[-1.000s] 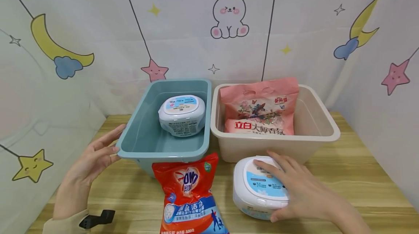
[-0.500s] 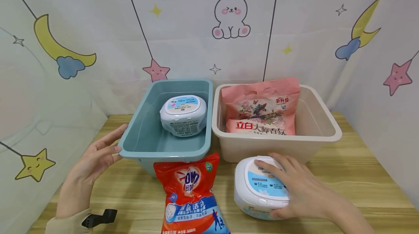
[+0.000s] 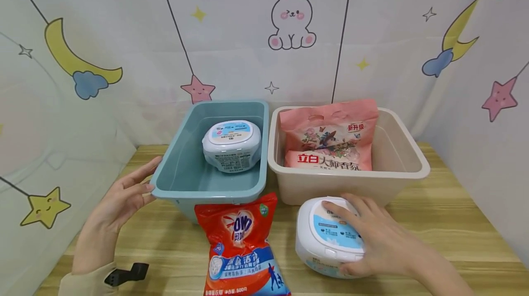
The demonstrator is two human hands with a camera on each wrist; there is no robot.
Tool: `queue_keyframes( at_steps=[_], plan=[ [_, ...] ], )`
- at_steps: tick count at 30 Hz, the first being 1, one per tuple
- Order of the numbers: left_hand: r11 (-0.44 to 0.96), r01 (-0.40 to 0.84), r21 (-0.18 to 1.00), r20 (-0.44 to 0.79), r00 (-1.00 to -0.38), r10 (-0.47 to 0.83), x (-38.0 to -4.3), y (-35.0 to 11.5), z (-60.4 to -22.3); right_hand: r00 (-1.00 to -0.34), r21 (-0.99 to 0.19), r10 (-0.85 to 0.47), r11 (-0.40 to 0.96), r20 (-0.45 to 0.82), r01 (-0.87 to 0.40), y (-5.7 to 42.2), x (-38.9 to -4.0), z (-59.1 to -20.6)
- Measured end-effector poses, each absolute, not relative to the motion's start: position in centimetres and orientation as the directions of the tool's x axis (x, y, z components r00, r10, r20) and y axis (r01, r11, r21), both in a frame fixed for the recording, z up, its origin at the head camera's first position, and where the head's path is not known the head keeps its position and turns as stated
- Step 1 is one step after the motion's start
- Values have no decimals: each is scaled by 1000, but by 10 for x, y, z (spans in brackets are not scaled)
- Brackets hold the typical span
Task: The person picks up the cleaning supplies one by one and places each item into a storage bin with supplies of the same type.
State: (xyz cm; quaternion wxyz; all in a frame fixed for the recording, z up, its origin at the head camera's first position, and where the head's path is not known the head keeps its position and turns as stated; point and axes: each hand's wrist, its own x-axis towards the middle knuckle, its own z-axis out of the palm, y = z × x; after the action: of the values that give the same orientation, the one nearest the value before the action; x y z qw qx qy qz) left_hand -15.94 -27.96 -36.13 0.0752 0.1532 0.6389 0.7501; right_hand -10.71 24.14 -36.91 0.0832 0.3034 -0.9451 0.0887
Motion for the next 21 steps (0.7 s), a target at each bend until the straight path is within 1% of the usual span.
queue_keyframes(
  at_steps=[11, 21],
  plan=[
    [-176, 85, 981, 139, -936, 323, -161, -281, -363, -762, -81, -587, 776, 273, -626, 244, -110, -368],
    [-186, 85, 979, 145, -931, 334, -164, -283, -367, -758, -81, -599, 768, 256, -635, 242, -111, -360]
  ],
)
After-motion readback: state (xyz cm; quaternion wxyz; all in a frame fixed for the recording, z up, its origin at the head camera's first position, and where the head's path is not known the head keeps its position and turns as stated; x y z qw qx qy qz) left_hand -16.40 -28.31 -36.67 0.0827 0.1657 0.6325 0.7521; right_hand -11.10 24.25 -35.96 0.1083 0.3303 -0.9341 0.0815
